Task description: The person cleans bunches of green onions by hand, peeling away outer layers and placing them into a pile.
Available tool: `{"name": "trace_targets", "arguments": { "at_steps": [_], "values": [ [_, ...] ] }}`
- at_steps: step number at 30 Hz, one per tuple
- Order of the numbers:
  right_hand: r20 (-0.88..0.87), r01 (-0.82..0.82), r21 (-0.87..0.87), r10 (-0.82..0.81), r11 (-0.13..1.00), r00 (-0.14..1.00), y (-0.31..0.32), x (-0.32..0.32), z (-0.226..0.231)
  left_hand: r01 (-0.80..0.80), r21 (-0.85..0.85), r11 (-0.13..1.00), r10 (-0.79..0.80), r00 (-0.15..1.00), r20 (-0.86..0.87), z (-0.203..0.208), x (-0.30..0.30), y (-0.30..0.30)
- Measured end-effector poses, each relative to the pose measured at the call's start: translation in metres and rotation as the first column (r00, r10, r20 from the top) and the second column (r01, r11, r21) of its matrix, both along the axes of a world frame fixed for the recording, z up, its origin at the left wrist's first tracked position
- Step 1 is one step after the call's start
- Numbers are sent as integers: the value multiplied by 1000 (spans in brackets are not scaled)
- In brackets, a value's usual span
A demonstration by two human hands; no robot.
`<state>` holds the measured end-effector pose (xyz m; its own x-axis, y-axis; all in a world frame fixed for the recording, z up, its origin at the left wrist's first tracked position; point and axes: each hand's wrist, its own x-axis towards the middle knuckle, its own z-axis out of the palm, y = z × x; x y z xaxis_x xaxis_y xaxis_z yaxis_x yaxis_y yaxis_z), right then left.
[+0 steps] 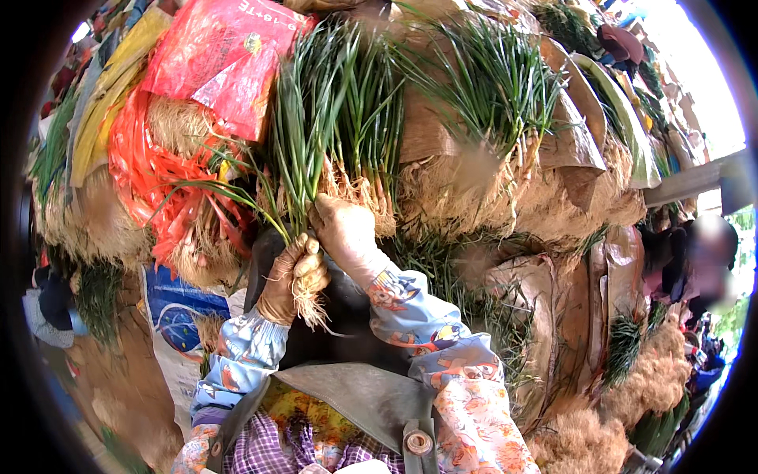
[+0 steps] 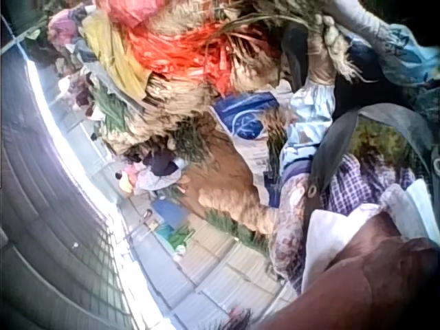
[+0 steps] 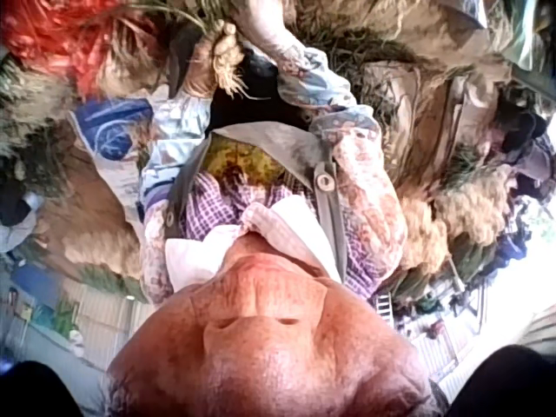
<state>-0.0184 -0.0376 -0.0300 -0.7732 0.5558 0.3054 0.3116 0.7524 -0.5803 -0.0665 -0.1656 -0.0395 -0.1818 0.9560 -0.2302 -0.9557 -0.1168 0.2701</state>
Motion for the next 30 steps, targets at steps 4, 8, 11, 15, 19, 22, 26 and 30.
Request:
{"name": "trace_targets", "arguments": {
  "at_steps": [4,8,11,15,19,22,26,30],
  "values": [
    [364,281,154,-319,947,875,48,22,-14,-67,118,991,101,946,-308,36,7,7],
    [907,-215,-190,255,958,335,82,93,-27,-251,74,965,260,895,-362,46,-12,7],
    [855,-393,-276,411,877,318,47,84,18,-223,-73,972,201,952,-230,24,-23,5],
    [428,64,104,-103,993,898,51,-13,48,40,-223,974,-36,999,19,14,-10,4],
    [579,0,143,-83,990,811,99,-56,5,37,-85,996,-49,989,-141,15,-14,-2],
    [106,186,-425,-155,886,982,110,-4,29,-116,-110,987,87,967,-240,18,-18,-10],
    [401,-294,-307,403,905,823,109,101,2,-177,-129,976,136,950,-280,21,-21,-10],
    [754,-274,-286,392,918,526,76,156,-20,-58,-100,993,39,983,-181,12,-15,12]
  ]
}}
